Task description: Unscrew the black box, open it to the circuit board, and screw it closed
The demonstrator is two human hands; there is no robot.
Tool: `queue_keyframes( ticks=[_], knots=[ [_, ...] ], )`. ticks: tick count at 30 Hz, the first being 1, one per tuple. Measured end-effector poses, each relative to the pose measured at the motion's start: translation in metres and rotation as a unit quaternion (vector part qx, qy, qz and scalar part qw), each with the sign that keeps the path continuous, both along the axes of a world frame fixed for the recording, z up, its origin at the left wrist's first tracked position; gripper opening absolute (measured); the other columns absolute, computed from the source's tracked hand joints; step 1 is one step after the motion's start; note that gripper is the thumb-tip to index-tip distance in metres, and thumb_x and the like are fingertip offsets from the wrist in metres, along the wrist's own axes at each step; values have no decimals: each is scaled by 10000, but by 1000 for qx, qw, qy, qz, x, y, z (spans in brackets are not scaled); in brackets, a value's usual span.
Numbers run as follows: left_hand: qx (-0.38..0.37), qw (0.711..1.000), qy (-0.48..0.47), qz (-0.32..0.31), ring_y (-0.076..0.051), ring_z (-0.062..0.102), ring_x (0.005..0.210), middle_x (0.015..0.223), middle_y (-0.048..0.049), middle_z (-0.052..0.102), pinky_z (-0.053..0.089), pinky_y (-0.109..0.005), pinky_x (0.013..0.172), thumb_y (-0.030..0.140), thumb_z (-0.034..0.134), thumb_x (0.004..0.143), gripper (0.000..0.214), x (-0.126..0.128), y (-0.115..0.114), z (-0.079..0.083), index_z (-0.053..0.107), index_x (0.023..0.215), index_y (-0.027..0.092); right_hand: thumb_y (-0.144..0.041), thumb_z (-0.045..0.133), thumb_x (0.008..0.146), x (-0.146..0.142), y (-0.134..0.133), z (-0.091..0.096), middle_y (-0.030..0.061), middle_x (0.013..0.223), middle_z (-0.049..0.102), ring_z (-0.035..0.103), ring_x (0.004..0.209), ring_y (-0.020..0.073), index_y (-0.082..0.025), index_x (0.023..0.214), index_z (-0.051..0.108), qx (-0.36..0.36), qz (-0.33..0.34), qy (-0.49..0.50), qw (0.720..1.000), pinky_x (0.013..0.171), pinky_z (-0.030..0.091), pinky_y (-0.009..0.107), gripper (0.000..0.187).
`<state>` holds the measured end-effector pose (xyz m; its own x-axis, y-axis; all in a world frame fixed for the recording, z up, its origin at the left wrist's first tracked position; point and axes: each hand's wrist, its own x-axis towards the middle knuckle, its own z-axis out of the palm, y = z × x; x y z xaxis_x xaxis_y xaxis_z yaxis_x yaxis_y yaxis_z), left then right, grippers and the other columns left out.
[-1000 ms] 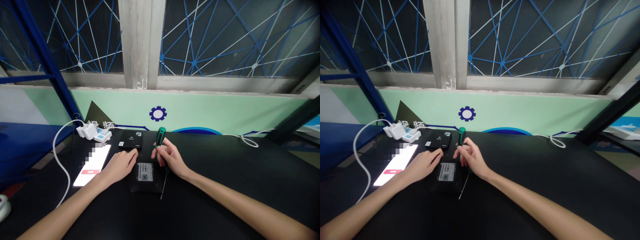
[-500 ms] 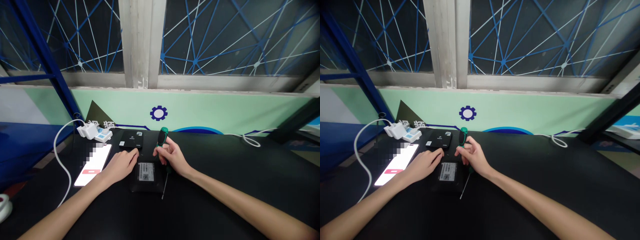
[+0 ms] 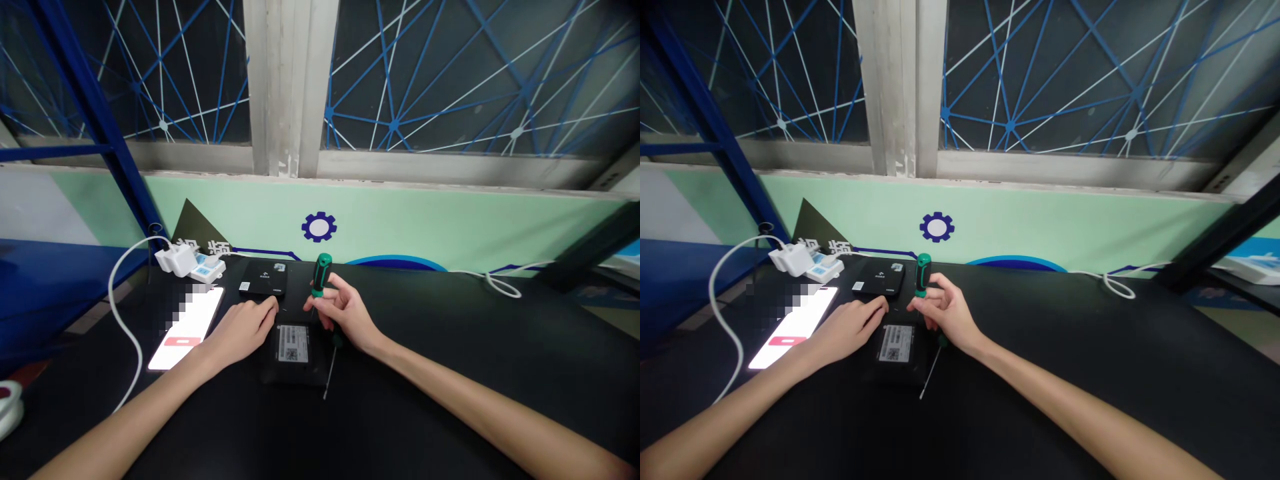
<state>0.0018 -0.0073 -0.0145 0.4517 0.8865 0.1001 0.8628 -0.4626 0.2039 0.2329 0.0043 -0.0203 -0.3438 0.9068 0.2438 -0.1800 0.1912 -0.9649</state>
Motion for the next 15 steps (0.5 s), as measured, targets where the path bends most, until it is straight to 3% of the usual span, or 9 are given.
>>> queue_keyframes(
  ticks=[3, 9, 15],
  knots=[
    [0, 1000, -1, 1, -216, 677, 680, 725, -14, 648, 376, -278, 588, 314, 277, 1048, 293, 0, 0, -1, 558, 1024, 235, -458, 741, 835, -1, 1, 0, 9, 762, 720, 452, 400, 64, -198, 980, 540, 1, -15, -8, 1000, 379, 317, 195, 359],
    [4, 1000, -5, -6, -217, 672, 677, 723, -8, 645, 359, -280, 577, 306, 272, 1050, 288, -1, 1, -2, 552, 1035, 240, -473, 609, 937, 2, -3, 4, 53, 844, 700, 457, 446, 72, -151, 1090, 653, 31, 19, -2, 999, 418, 365, 231, 360],
    [0, 1000, 0, 0, -223, 681, 687, 733, -21, 652, 369, -283, 581, 306, 282, 1048, 284, -1, 0, -1, 556, 1021, 234, -471, 707, 862, 0, -2, 2, 17, 787, 728, 448, 409, 68, -200, 1152, 546, 14, -5, 4, 1000, 390, 331, 205, 428]
  ],
)
